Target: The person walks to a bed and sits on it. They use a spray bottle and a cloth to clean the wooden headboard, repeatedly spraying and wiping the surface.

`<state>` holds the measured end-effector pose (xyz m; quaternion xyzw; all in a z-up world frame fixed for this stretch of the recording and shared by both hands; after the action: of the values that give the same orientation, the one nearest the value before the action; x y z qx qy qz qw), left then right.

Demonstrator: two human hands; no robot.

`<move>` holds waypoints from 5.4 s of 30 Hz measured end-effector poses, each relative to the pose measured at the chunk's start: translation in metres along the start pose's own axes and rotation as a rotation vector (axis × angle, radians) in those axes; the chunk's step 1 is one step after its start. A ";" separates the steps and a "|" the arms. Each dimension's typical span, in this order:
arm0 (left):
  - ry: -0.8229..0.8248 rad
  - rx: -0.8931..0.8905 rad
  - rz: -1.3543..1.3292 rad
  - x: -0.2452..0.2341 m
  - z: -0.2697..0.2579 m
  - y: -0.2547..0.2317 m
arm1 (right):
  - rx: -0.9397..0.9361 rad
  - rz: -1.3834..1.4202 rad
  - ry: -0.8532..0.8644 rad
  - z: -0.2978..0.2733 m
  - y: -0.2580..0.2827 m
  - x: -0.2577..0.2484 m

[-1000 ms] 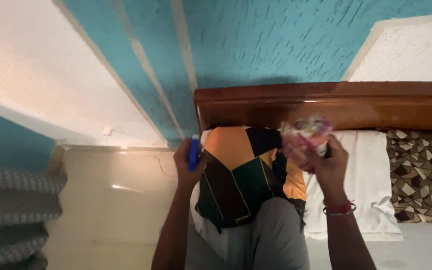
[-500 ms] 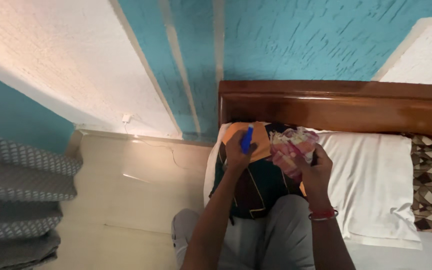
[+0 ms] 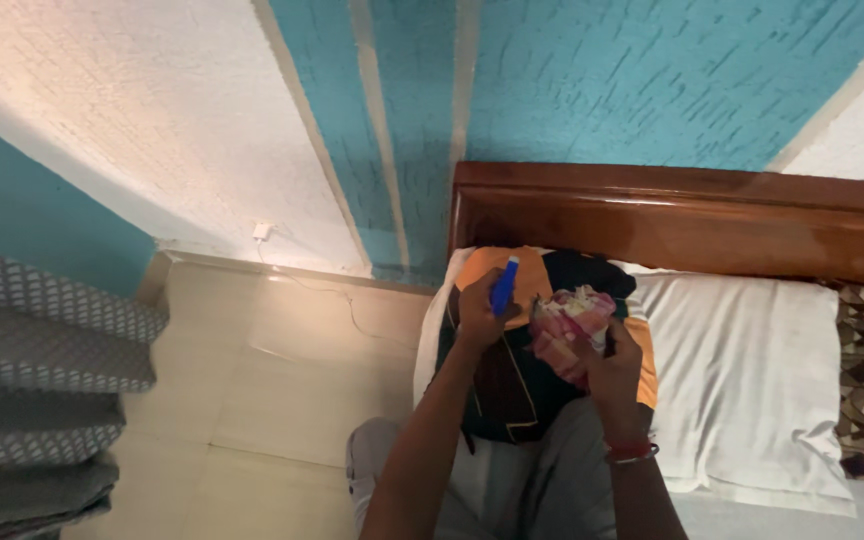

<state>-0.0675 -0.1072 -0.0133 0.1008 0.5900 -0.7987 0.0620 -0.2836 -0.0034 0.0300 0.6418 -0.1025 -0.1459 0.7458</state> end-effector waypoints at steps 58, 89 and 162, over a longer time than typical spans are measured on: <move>-0.295 -0.072 -0.029 -0.036 -0.010 -0.010 | -0.914 -0.897 0.231 0.142 -0.002 0.180; -0.331 0.020 0.065 -0.033 -0.016 -0.023 | -1.227 -1.036 0.572 0.122 -0.008 0.278; -0.272 -0.173 -0.350 -0.033 -0.013 0.016 | -0.926 -0.929 0.272 0.161 0.073 0.159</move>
<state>-0.0305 -0.0999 -0.0246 -0.1173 0.6511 -0.7498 0.0102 -0.1831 -0.1981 0.1215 0.2455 0.3528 -0.3985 0.8103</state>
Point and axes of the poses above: each hand's wrist, its own z-axis towards the middle knuckle, its own x-axis out of the palm, y = z × x, the point moved 10 cm from there along z, towards the middle knuckle, and after that the axes turned 8 degrees about z, right-handed, at the moved point
